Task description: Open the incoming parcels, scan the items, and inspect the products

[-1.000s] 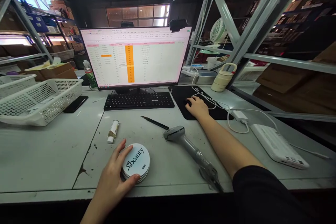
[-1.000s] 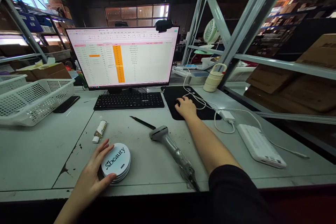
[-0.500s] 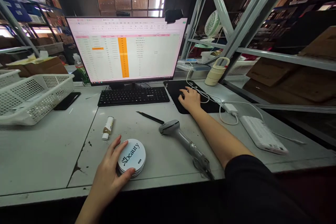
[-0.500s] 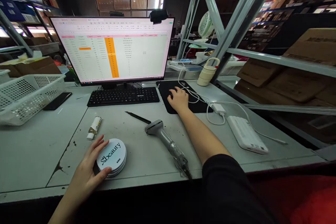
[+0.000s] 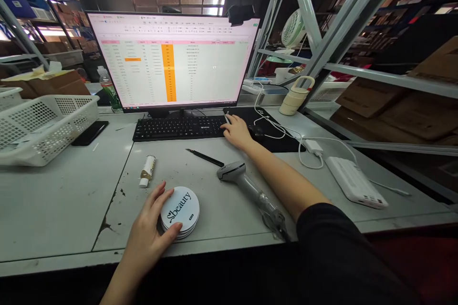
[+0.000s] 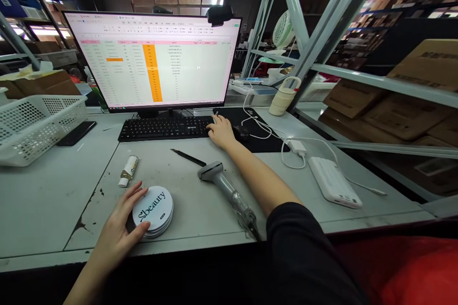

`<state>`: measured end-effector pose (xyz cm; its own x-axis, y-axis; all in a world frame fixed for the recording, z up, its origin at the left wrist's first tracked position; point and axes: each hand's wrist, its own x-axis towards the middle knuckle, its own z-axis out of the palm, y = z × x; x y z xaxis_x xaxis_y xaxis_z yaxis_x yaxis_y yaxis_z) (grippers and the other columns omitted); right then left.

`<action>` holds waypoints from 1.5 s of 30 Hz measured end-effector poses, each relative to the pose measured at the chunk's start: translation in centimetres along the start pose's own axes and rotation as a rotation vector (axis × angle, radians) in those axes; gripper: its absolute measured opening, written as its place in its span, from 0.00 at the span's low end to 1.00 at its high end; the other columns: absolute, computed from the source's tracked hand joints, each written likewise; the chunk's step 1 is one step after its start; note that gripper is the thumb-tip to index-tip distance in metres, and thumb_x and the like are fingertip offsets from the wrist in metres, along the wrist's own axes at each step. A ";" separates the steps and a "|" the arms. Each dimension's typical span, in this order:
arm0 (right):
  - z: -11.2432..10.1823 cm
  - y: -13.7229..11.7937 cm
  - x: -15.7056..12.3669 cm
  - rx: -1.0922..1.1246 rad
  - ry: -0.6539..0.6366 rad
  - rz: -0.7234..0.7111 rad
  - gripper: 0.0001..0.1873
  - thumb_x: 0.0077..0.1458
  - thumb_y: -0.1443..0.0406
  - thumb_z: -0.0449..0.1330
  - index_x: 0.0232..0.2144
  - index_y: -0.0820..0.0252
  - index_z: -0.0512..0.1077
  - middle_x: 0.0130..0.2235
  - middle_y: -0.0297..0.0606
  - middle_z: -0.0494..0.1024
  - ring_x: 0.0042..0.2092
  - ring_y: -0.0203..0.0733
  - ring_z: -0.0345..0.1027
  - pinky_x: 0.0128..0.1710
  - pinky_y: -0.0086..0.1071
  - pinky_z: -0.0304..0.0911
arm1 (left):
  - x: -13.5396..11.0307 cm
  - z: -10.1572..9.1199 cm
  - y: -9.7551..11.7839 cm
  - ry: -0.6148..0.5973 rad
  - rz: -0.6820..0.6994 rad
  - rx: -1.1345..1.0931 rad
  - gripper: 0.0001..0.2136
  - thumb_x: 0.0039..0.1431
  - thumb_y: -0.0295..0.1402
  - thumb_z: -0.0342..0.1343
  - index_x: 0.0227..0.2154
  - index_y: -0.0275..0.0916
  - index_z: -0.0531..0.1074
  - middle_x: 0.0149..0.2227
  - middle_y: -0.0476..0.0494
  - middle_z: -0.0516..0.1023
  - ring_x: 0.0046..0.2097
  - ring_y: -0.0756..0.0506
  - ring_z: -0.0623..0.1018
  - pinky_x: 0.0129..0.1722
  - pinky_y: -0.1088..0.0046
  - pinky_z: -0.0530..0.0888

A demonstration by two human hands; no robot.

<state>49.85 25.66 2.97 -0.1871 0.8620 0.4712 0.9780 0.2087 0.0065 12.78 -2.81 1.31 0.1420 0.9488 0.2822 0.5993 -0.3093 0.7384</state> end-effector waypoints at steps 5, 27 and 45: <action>-1.5 3.9 -2.0 -0.079 0.080 0.221 0.26 0.67 0.61 0.51 0.61 0.63 0.76 0.69 0.55 0.66 0.66 0.64 0.59 0.64 0.58 0.59 | -0.1 0.1 0.2 -0.012 -0.006 -0.021 0.26 0.68 0.47 0.56 0.67 0.48 0.68 0.73 0.37 0.62 0.70 0.30 0.68 0.65 0.43 0.72; 0.2 7.0 -4.0 -0.117 -0.007 0.271 0.25 0.68 0.59 0.52 0.59 0.62 0.76 0.66 0.53 0.70 0.59 0.61 0.70 0.58 0.51 0.70 | -0.3 -0.1 0.9 -0.159 -0.092 -0.006 0.30 0.66 0.48 0.58 0.69 0.51 0.66 0.75 0.42 0.58 0.72 0.31 0.65 0.67 0.47 0.71; 0.2 7.0 -4.0 -0.112 0.000 0.323 0.24 0.66 0.60 0.51 0.58 0.62 0.76 0.64 0.55 0.72 0.57 0.60 0.69 0.56 0.51 0.68 | -0.4 -0.1 0.6 -0.139 -0.077 0.033 0.29 0.66 0.48 0.58 0.69 0.51 0.66 0.74 0.40 0.60 0.70 0.30 0.69 0.62 0.49 0.77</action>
<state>57.45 23.76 0.96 0.1341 0.8754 0.4645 0.9908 -0.1273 -0.0462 13.04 -3.39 1.68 0.2012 0.9701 0.1361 0.6380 -0.2352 0.7332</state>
